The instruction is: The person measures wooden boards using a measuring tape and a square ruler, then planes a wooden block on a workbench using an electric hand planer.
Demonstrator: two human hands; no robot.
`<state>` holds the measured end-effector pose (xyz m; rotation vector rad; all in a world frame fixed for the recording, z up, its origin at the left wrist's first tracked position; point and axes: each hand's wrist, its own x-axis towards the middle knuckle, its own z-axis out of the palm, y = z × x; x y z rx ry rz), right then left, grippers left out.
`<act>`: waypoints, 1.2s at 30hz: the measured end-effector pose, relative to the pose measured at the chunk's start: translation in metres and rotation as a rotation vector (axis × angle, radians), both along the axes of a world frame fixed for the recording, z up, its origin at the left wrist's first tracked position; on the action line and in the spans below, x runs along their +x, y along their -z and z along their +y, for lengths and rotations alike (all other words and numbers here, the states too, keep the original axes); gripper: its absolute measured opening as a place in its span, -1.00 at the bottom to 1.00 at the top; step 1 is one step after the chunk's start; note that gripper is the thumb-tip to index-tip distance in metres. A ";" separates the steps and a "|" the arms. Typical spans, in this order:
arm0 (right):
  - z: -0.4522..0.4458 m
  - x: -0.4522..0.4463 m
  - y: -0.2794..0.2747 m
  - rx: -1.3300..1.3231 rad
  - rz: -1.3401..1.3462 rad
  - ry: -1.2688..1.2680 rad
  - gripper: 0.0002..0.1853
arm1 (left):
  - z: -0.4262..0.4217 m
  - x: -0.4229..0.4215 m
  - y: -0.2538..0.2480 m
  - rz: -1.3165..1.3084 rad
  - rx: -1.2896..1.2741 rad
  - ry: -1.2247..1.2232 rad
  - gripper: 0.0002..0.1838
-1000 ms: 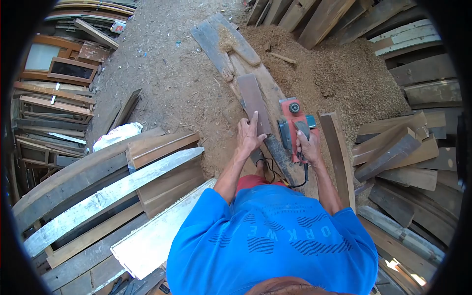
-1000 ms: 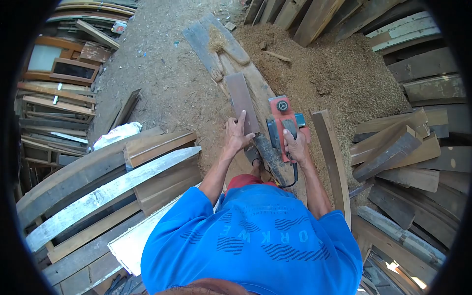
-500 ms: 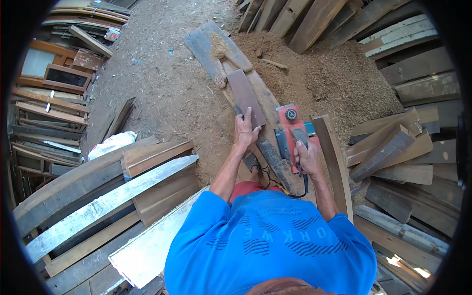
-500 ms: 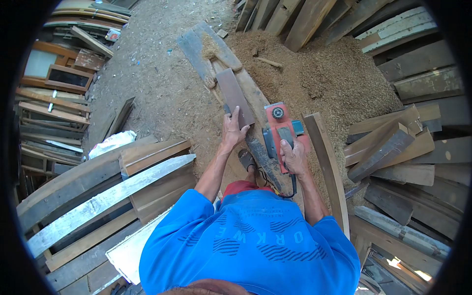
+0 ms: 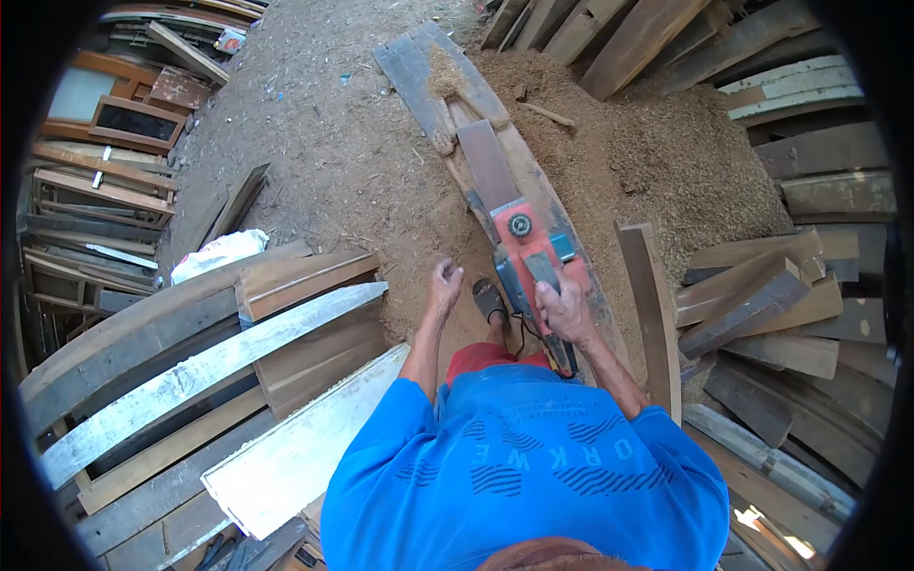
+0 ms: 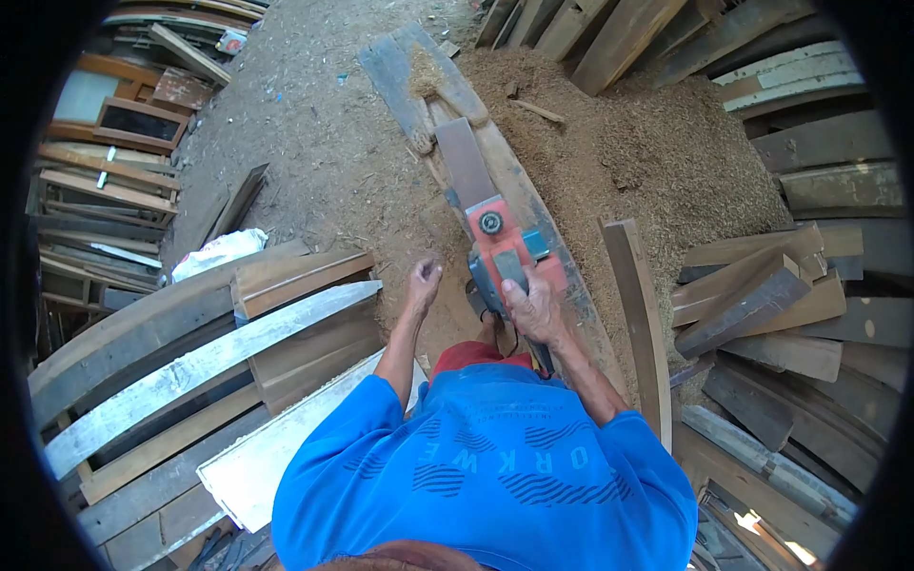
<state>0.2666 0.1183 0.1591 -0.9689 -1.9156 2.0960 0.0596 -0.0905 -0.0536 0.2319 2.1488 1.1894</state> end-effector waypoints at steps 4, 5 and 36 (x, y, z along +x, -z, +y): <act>-0.014 -0.018 0.019 0.148 -0.052 -0.036 -0.40 | -0.070 0.042 0.055 -0.161 -0.210 0.107 -0.37; -0.012 -0.034 0.014 0.167 -0.065 -0.029 -0.42 | -0.078 0.054 0.051 -0.198 -0.280 0.124 -0.35; 0.016 -0.143 0.028 0.423 0.032 0.114 -0.55 | -0.120 0.075 0.053 -0.365 -0.391 0.086 -0.45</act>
